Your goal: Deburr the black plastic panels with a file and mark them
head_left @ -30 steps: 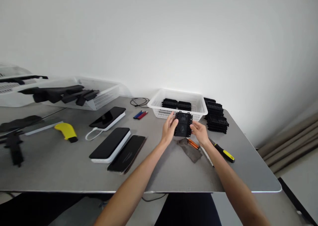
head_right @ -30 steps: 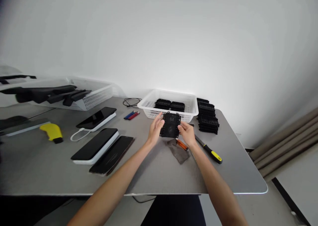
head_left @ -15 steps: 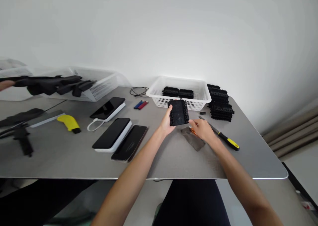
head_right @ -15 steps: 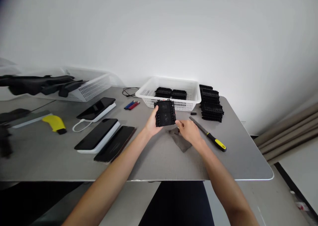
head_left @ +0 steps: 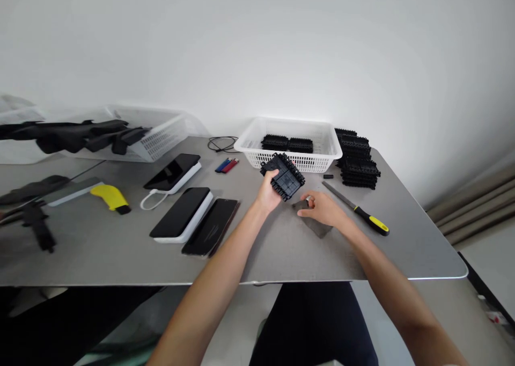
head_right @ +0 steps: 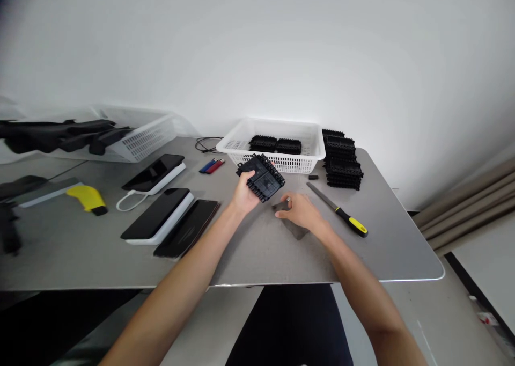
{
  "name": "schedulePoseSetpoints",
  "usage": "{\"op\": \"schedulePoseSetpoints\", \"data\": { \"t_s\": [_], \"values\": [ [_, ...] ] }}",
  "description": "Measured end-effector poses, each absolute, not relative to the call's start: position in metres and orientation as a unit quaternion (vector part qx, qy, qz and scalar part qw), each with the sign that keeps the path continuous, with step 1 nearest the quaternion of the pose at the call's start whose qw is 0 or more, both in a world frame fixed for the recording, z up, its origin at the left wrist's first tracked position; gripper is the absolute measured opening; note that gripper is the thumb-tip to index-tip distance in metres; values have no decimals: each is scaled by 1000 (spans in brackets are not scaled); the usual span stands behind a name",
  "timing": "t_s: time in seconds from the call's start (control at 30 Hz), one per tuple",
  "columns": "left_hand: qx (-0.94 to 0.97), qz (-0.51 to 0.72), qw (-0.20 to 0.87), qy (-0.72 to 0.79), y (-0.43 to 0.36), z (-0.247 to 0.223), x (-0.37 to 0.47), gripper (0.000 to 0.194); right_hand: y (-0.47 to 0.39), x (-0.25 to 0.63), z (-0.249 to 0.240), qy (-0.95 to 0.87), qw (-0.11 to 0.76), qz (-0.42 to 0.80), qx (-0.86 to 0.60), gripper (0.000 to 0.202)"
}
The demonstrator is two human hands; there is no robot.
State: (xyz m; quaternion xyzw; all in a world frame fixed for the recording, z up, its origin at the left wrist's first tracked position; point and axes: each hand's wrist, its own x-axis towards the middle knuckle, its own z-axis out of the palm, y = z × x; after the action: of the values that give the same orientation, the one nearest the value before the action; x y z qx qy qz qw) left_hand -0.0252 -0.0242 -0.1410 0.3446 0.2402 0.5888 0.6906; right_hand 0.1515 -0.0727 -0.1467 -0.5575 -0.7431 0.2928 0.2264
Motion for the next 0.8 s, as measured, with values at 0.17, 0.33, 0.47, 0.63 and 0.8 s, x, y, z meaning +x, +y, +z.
{"op": "schedulePoseSetpoints", "data": {
  "t_s": [0.17,0.33,0.47,0.63,0.8],
  "values": [
    [349,591,691,226,-25,-140,-26,42,-78,148,-150,-781,156,216,-565,25],
    [310,592,710,222,-26,-138,-26,41,-78,147,-140,-746,230,218,-586,18],
    [271,586,731,220,-25,-138,-27,45,-68,154,-134,-649,377,256,-609,20],
    [216,573,752,242,-21,-141,-30,53,-60,162,-134,-551,486,323,-597,11],
    [196,551,772,248,-22,-142,-30,62,-60,159,-134,-506,531,380,-563,13]
  ]
}}
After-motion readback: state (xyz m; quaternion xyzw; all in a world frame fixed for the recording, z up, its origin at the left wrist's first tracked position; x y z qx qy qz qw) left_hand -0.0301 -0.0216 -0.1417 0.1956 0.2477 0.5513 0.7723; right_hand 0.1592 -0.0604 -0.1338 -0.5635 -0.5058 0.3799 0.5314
